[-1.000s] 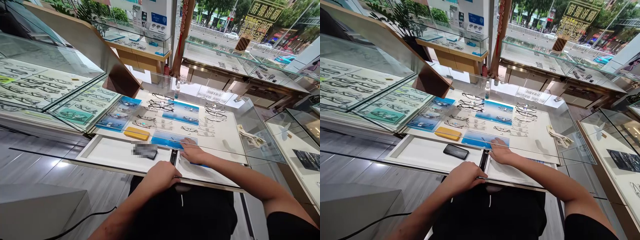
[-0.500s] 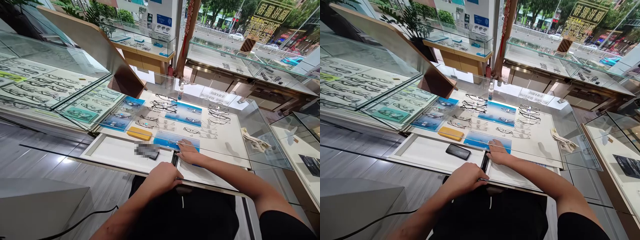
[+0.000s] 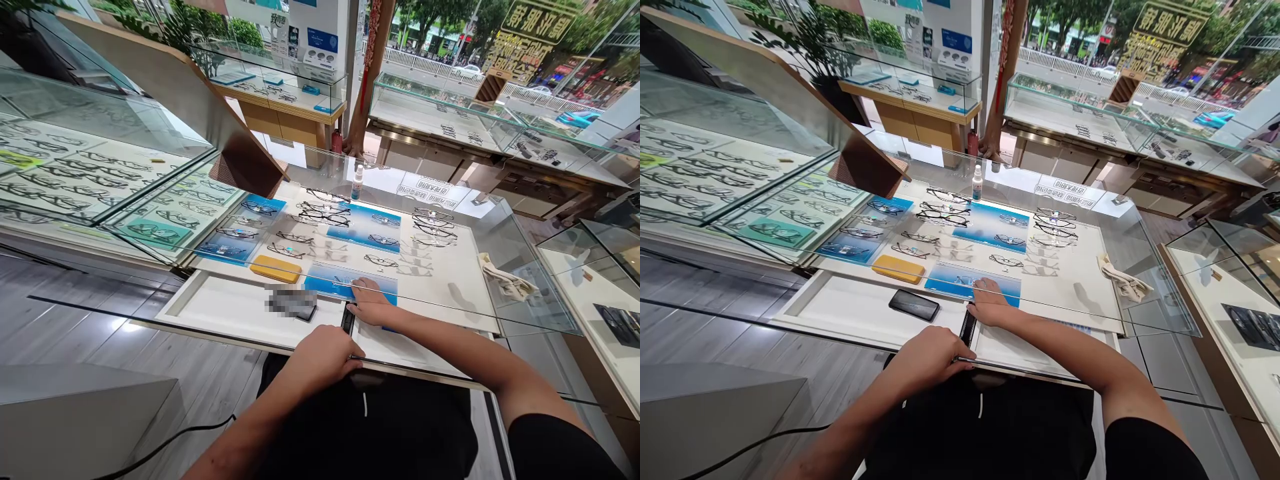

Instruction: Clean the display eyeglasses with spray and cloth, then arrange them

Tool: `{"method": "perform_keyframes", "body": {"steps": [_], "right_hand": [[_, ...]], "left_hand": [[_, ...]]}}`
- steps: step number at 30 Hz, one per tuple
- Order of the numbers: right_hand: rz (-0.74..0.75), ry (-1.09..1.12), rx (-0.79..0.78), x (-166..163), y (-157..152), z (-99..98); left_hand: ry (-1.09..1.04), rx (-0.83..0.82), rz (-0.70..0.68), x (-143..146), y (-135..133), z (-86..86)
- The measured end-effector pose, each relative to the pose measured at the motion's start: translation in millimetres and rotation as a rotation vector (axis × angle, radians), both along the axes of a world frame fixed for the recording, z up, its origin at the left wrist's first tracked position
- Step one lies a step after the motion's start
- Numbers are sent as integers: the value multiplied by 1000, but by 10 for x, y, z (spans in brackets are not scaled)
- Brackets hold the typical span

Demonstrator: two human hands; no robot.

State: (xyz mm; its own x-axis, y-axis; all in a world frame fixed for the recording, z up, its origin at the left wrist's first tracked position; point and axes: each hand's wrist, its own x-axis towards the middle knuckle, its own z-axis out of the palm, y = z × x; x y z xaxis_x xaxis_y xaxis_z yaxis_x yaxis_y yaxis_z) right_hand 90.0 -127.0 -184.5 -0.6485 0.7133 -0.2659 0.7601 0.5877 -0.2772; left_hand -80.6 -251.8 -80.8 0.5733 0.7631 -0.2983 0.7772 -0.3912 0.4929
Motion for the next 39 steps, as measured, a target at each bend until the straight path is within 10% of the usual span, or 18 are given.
{"method": "perform_keyframes", "body": {"steps": [10,17,24,30,39], "right_hand": [[-40,-5,-79,-31,-180,226],[118,388,-610,242,-590,791],[175,455,-846,306,-798,969],[235,426,-739,327,-873,1009],[238,403,-724,366,-915,1069]], "left_hand": [[38,17,0,19,-8,46],[-187,-84,-49,-165,41,318],[-7,388,375,-567,1075,906],[299,679,311,-775,2041,692],[441,746,249,-726,2243,542]]}}
